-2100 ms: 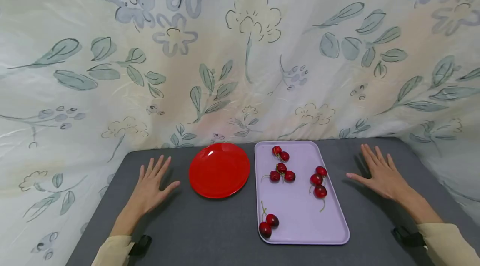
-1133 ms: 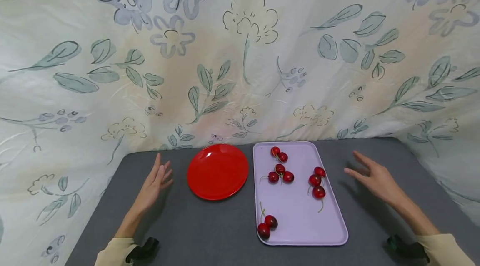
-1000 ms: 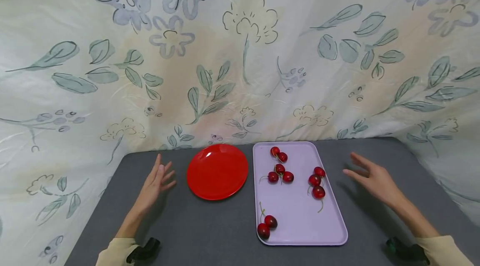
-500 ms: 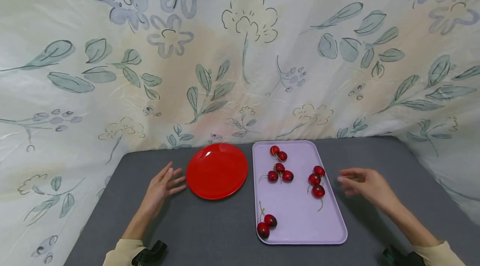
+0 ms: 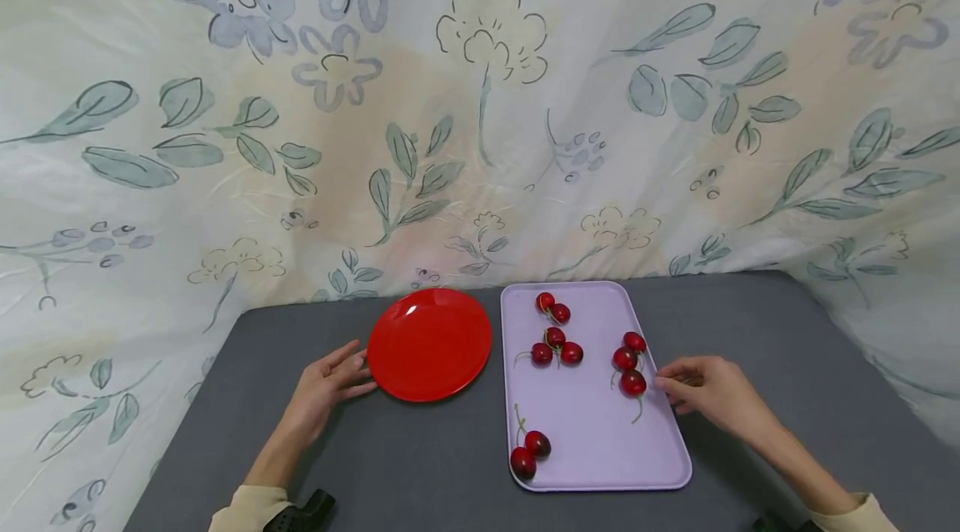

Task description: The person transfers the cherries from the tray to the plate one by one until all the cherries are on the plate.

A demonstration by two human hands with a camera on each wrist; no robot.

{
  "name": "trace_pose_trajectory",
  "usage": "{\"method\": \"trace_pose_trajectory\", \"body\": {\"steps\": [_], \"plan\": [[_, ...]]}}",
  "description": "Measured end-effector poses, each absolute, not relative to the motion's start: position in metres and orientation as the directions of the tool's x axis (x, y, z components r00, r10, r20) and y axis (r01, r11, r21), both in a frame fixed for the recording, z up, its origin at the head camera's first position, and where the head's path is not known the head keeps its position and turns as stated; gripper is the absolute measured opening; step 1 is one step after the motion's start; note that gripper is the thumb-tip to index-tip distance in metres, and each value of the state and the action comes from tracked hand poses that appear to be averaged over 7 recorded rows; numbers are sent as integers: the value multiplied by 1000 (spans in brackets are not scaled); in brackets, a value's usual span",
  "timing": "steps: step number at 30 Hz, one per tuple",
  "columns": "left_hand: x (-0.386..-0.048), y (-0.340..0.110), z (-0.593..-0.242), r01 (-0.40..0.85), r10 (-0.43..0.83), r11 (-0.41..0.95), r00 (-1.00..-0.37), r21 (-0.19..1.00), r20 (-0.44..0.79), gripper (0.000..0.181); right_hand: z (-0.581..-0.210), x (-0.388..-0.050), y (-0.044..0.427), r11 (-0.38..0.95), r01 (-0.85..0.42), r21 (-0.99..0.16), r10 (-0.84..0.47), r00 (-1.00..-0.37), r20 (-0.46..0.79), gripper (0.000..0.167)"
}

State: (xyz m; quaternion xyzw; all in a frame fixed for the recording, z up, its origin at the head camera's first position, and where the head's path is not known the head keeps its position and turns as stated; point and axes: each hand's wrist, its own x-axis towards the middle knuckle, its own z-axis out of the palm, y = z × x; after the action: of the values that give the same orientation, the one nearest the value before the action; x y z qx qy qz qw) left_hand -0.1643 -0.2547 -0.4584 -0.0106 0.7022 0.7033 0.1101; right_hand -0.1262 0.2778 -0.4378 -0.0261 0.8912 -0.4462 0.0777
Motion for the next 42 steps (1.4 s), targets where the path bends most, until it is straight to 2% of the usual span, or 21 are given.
{"method": "trace_pose_trajectory", "body": {"steps": [4,9,22,29,35,40,42], "plan": [[-162,-252,-462,-179,163,-13,-971,984,-175,60,-438,-123,270,684,12,-729,-96,-990,-107,22],[-162,-247,-462,-202,112,-6,-973,979,-200,59,-439,-122,262,761,30,-648,-82,-987,-142,22],[-165,-245,-465,-217,61,23,-974,976,-218,65,-441,-124,241,853,8,-523,-45,-995,-90,19],[-165,-244,-465,-205,61,32,-977,978,-206,66,-442,-127,234,869,-10,-495,-48,-997,-63,14],[-166,-243,-468,-227,31,12,-973,974,-227,65,-444,-129,236,844,-40,-535,-82,-995,-55,14],[-166,-242,-468,-225,29,13,-974,974,-225,67,-440,-130,241,722,2,-691,-111,-987,-119,6],[-166,-242,-468,-226,26,14,-974,974,-226,66,-438,-132,243,635,43,-771,-138,-976,-169,13]]}}
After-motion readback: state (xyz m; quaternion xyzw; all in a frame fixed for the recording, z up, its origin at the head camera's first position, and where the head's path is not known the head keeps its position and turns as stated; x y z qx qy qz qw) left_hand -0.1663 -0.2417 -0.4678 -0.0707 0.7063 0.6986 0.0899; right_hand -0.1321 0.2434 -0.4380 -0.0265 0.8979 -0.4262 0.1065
